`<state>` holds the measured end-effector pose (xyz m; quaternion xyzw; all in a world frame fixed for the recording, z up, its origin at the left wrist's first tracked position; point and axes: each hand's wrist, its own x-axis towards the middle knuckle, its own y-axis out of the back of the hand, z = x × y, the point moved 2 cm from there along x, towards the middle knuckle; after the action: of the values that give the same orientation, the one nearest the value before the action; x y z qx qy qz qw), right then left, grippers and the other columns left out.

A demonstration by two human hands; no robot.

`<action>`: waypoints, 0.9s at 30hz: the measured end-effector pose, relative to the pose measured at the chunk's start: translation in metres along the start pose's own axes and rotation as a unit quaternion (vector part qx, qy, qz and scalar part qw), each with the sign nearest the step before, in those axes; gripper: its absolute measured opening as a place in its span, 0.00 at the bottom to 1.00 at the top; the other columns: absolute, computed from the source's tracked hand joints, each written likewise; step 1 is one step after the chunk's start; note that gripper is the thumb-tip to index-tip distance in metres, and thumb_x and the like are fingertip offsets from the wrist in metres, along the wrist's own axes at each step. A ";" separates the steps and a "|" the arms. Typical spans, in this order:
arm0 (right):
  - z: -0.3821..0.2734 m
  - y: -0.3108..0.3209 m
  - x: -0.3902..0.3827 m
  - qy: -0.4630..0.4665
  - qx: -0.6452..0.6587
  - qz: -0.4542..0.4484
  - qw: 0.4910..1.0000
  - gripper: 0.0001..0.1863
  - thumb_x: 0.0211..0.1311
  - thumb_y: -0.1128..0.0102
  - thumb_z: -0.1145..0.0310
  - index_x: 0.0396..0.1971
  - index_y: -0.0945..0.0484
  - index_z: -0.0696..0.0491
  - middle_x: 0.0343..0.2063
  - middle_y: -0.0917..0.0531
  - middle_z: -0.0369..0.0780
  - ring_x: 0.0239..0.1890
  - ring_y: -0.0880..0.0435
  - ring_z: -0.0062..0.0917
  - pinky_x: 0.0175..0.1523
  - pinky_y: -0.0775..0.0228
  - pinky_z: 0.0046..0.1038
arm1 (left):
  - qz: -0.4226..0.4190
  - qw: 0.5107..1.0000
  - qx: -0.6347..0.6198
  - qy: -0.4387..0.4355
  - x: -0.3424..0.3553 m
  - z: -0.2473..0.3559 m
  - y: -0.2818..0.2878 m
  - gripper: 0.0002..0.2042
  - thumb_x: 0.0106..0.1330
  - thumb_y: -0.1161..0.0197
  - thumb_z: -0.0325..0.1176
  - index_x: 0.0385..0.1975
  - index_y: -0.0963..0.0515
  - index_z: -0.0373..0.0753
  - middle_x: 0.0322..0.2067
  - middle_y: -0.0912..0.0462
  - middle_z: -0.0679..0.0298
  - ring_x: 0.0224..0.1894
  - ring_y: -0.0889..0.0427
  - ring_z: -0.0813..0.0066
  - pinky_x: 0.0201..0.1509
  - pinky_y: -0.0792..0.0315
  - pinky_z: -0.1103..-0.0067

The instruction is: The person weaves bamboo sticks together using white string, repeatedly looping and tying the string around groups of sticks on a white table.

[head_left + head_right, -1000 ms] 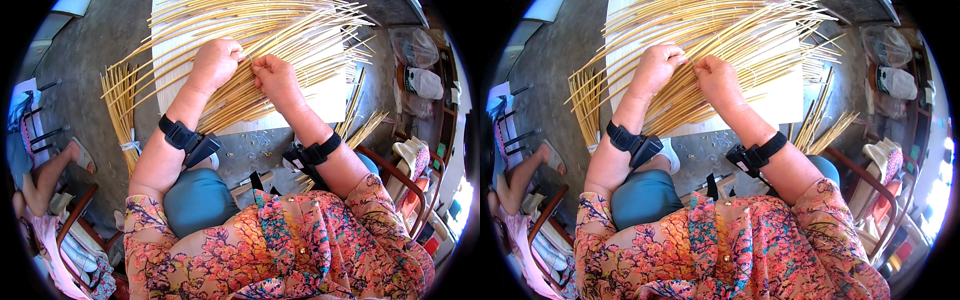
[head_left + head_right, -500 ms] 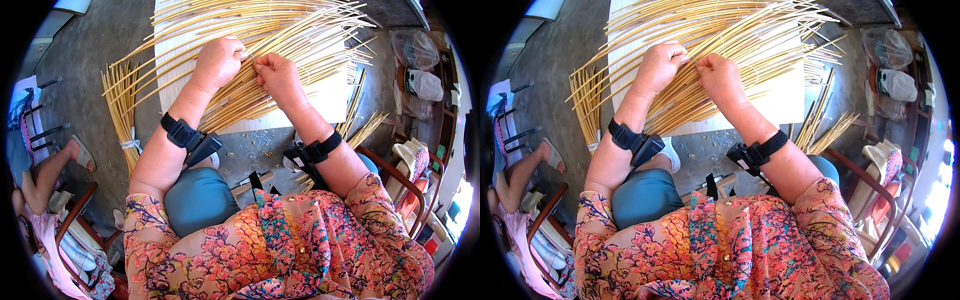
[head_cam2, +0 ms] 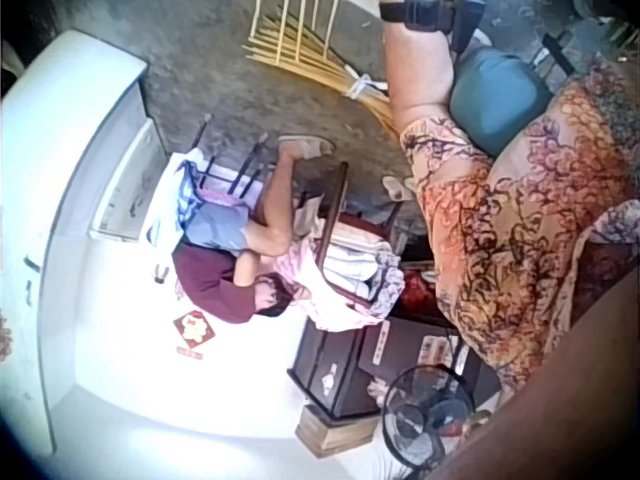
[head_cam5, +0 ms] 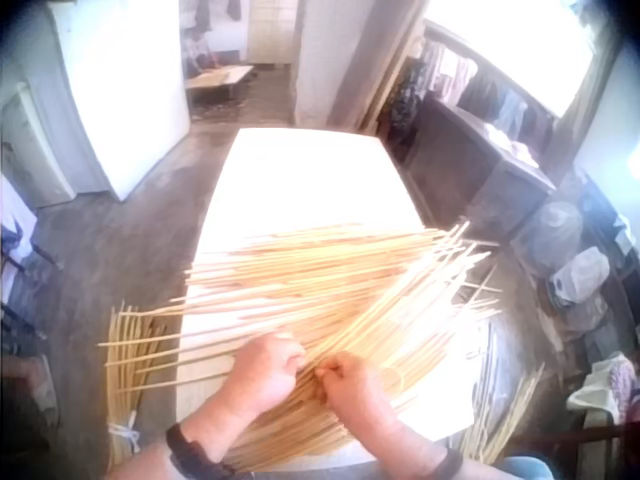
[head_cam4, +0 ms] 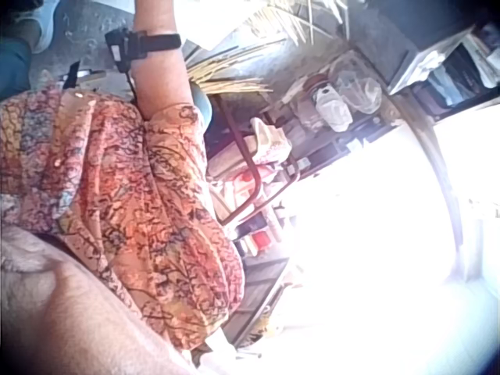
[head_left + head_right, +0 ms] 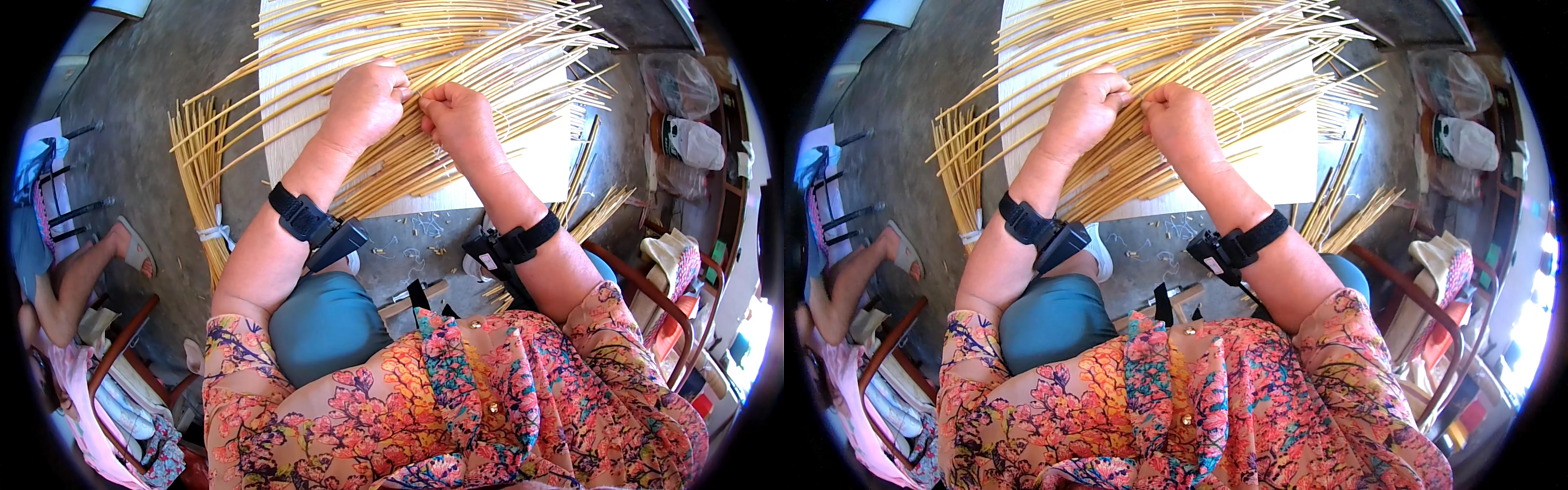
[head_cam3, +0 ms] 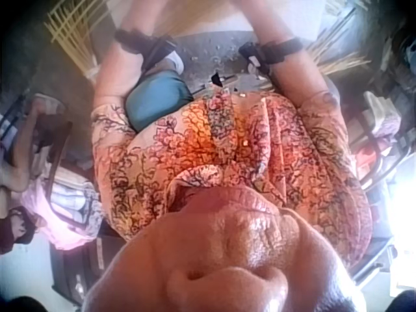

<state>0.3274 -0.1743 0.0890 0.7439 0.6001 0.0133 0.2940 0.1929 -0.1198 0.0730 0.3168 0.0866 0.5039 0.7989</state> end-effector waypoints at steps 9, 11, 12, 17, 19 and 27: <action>-0.010 0.000 -0.002 -0.113 0.170 -0.026 0.979 0.06 0.61 0.46 0.73 0.28 0.26 0.60 0.19 0.22 0.39 0.16 0.24 0.19 0.18 0.31 0.18 | 0.026 1.000 0.000 -0.013 -0.002 0.003 -0.001 0.03 0.53 0.39 0.24 0.25 0.22 0.33 0.27 0.22 0.55 0.30 0.22 0.56 0.35 0.29 0.72; -0.011 -0.001 -0.002 -0.121 0.184 -0.022 0.975 0.06 0.61 0.46 0.73 0.29 0.26 0.60 0.20 0.22 0.39 0.17 0.23 0.19 0.19 0.30 0.19 | 0.030 1.000 -0.005 -0.009 -0.002 0.004 -0.001 0.03 0.53 0.40 0.25 0.25 0.22 0.33 0.27 0.22 0.55 0.30 0.23 0.56 0.35 0.29 0.71; -0.012 0.000 -0.002 -0.130 0.198 -0.021 0.971 0.06 0.61 0.46 0.73 0.29 0.26 0.60 0.20 0.22 0.39 0.17 0.23 0.19 0.19 0.29 0.19 | 0.031 0.999 -0.006 -0.010 -0.002 0.005 -0.002 0.03 0.53 0.40 0.25 0.25 0.22 0.33 0.27 0.22 0.55 0.30 0.23 0.56 0.35 0.29 0.71; -0.025 0.026 0.015 -0.004 -0.075 -0.024 0.997 0.06 0.59 0.42 0.72 0.28 0.24 0.60 0.24 0.20 0.40 0.21 0.20 0.21 0.24 0.28 0.21 | -0.012 1.000 0.020 -0.003 -0.005 0.008 0.002 0.05 0.53 0.38 0.29 0.23 0.22 0.34 0.26 0.23 0.56 0.30 0.23 0.55 0.35 0.29 0.69; -0.039 0.037 0.017 0.315 -0.254 0.145 0.903 0.04 0.52 0.40 0.72 0.24 0.21 0.55 0.25 0.21 0.41 0.27 0.20 0.32 0.32 0.28 0.32 | -0.004 0.999 0.041 0.004 -0.006 0.009 0.003 0.06 0.52 0.38 0.30 0.22 0.22 0.34 0.26 0.23 0.57 0.31 0.23 0.55 0.36 0.29 0.69; -0.040 0.015 0.047 0.294 -0.323 -0.112 0.892 0.06 0.49 0.37 0.73 0.28 0.21 0.57 0.28 0.20 0.41 0.31 0.20 0.33 0.38 0.28 0.28 | 0.037 0.999 0.034 -0.014 -0.006 0.004 0.000 0.06 0.54 0.38 0.30 0.22 0.22 0.35 0.26 0.24 0.58 0.32 0.23 0.58 0.36 0.29 0.69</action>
<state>0.3391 -0.1166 0.1130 0.4977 0.7010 0.3916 0.3280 0.1916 -0.1270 0.0756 0.3538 0.0809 0.5253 0.7696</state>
